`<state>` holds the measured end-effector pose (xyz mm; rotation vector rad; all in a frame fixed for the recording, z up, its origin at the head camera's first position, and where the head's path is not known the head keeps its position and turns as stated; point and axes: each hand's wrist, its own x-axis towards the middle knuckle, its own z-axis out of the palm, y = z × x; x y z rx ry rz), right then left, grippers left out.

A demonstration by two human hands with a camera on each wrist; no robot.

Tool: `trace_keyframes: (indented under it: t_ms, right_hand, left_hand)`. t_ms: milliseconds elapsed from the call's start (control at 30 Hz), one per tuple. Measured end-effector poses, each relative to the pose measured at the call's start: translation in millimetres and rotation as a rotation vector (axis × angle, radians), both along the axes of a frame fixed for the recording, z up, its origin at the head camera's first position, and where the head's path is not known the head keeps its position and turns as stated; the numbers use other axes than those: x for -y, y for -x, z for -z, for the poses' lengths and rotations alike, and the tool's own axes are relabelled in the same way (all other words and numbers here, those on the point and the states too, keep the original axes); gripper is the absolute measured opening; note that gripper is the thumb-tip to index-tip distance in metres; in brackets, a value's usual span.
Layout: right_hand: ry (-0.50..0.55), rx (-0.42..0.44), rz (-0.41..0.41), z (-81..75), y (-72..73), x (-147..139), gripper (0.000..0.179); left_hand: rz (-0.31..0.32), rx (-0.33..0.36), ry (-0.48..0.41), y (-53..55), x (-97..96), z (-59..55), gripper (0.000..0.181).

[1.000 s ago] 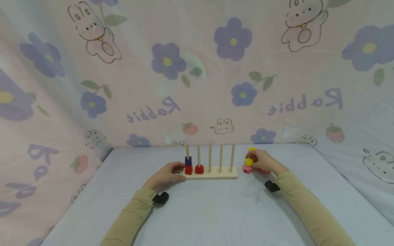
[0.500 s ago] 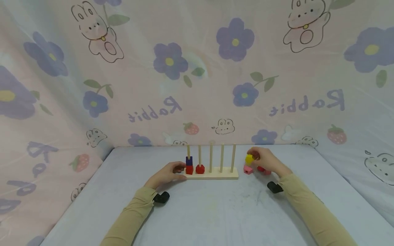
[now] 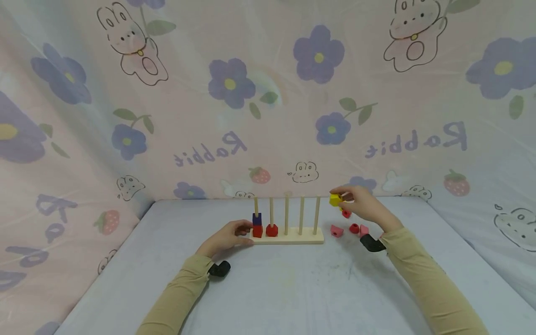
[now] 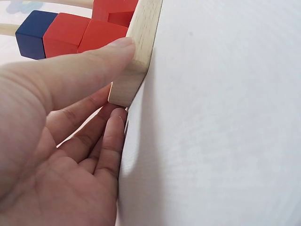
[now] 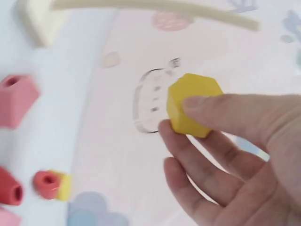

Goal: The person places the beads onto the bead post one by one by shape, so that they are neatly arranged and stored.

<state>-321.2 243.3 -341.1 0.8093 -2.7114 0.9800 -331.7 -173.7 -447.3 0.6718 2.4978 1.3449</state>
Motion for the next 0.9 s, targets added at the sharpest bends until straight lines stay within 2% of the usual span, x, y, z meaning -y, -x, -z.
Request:
trace_keyframes:
  t_ms: [333,533,733,900]
  right_hand:
    - [0.054,-0.195,-0.012,-30.4,-7.0,29,0.03]
    - [0.152,-0.265,-0.061,-45.2,-13.7,56,0.032]
    - [0.206,-0.32,-0.138,-51.4,-14.6,78,0.034]
    - [0.215,-0.327,-0.188,-47.4,-11.1,94,0.035]
  left_hand:
    - [0.0,-0.004,0.005,-2.9,-0.3,-2.9,0.054]
    - [-0.003,0.001,-0.006,-1.5,0.1,-1.0,0.056]
    - [-0.006,0.011,-0.018,-1.2,-0.4,0.2,0.056]
    - [-0.006,0.005,-0.011,0.2,-0.3,1.4,0.055]
